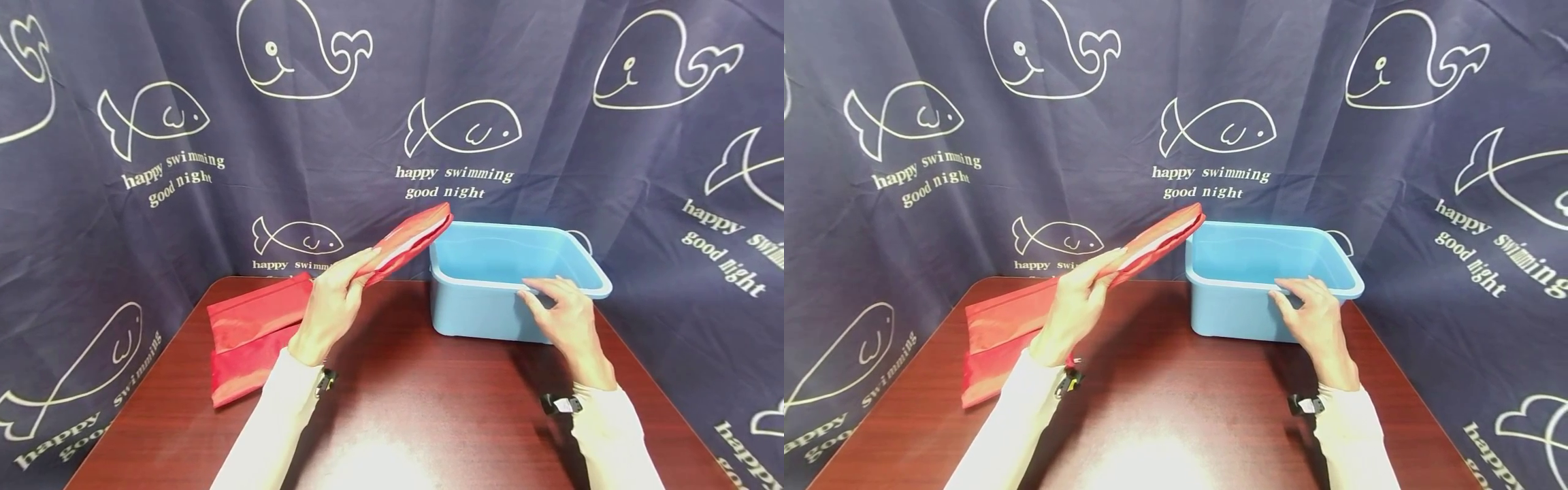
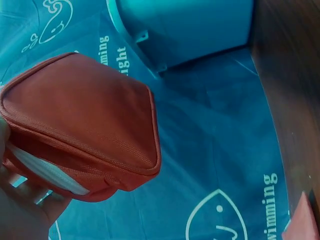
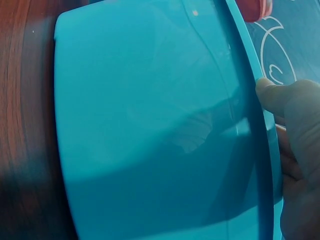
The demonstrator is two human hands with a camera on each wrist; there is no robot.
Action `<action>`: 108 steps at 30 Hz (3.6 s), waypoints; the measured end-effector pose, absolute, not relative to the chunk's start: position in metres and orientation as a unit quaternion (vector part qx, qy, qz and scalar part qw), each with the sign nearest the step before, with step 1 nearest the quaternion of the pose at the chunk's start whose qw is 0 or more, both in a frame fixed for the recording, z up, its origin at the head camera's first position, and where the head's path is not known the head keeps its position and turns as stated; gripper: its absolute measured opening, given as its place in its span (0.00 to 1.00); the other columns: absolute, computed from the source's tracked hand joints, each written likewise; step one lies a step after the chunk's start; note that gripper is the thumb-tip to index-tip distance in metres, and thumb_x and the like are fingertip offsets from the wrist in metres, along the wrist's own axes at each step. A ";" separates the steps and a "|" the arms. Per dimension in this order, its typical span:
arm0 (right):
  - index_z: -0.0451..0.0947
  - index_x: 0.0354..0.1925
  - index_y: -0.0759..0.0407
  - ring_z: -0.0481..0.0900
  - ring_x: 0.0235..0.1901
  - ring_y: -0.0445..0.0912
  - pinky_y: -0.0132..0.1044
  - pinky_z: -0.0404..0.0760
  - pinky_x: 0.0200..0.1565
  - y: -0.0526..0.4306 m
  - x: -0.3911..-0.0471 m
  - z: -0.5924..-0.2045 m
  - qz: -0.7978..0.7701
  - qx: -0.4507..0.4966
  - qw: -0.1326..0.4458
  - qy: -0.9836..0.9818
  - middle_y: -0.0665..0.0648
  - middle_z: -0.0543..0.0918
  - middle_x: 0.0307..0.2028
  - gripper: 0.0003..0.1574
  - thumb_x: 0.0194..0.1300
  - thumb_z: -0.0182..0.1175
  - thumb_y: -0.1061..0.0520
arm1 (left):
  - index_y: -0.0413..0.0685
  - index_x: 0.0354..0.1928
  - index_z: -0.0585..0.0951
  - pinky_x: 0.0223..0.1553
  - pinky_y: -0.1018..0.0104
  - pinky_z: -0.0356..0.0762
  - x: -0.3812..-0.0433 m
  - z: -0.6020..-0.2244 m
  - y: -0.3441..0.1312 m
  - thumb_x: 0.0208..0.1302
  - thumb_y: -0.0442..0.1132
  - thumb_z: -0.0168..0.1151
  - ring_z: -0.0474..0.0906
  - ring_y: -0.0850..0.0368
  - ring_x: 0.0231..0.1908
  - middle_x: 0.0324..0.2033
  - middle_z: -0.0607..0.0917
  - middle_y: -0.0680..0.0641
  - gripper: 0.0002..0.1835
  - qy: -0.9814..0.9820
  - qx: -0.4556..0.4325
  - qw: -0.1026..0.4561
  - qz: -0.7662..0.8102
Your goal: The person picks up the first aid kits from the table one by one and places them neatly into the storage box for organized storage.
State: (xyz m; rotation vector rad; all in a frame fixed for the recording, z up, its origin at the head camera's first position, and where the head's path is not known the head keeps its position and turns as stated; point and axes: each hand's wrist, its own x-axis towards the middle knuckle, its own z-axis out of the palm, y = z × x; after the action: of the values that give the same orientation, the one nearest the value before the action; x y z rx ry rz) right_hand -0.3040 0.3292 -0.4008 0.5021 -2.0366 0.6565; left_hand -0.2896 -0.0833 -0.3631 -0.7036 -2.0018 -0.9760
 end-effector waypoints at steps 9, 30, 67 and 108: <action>0.91 0.45 0.58 0.84 0.43 0.55 0.31 0.67 0.68 0.329 -0.305 -0.399 0.265 0.200 0.450 -0.829 0.59 0.91 0.40 0.19 0.52 0.78 0.63 | 0.52 0.65 0.83 0.68 0.60 0.71 -0.298 -0.358 -0.064 0.69 0.30 0.65 0.81 0.51 0.62 0.60 0.85 0.46 0.24 -0.774 -0.337 0.386 -0.372; 0.91 0.45 0.59 0.85 0.43 0.57 0.28 0.66 0.69 0.330 -0.305 -0.403 0.272 0.203 0.455 -0.823 0.59 0.91 0.40 0.18 0.52 0.78 0.64 | 0.54 0.64 0.83 0.69 0.65 0.69 -0.315 -0.344 -0.031 0.70 0.33 0.65 0.80 0.54 0.62 0.61 0.85 0.48 0.22 -0.771 -0.382 0.374 -0.346; 0.91 0.45 0.60 0.86 0.42 0.55 0.31 0.65 0.70 0.331 -0.306 -0.402 0.265 0.206 0.456 -0.824 0.60 0.91 0.39 0.19 0.52 0.78 0.64 | 0.58 0.62 0.85 0.67 0.70 0.68 -0.350 -0.318 0.035 0.71 0.35 0.65 0.79 0.59 0.60 0.58 0.86 0.55 0.20 -0.790 -0.413 0.335 -0.307; 0.91 0.45 0.60 0.86 0.44 0.57 0.29 0.65 0.71 0.328 -0.303 -0.404 0.269 0.202 0.459 -0.822 0.60 0.91 0.40 0.20 0.51 0.79 0.64 | 0.64 0.62 0.85 0.67 0.73 0.67 -0.370 -0.325 0.093 0.73 0.35 0.61 0.78 0.61 0.59 0.56 0.87 0.60 0.21 -0.848 -0.382 0.265 -0.254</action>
State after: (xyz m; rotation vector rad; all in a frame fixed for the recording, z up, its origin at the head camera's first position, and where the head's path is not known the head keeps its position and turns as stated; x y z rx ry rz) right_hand -0.3030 0.3282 -0.4043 0.4973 -2.0256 0.6630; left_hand -0.3699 0.0929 -0.3251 -1.0314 -2.2914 -0.6861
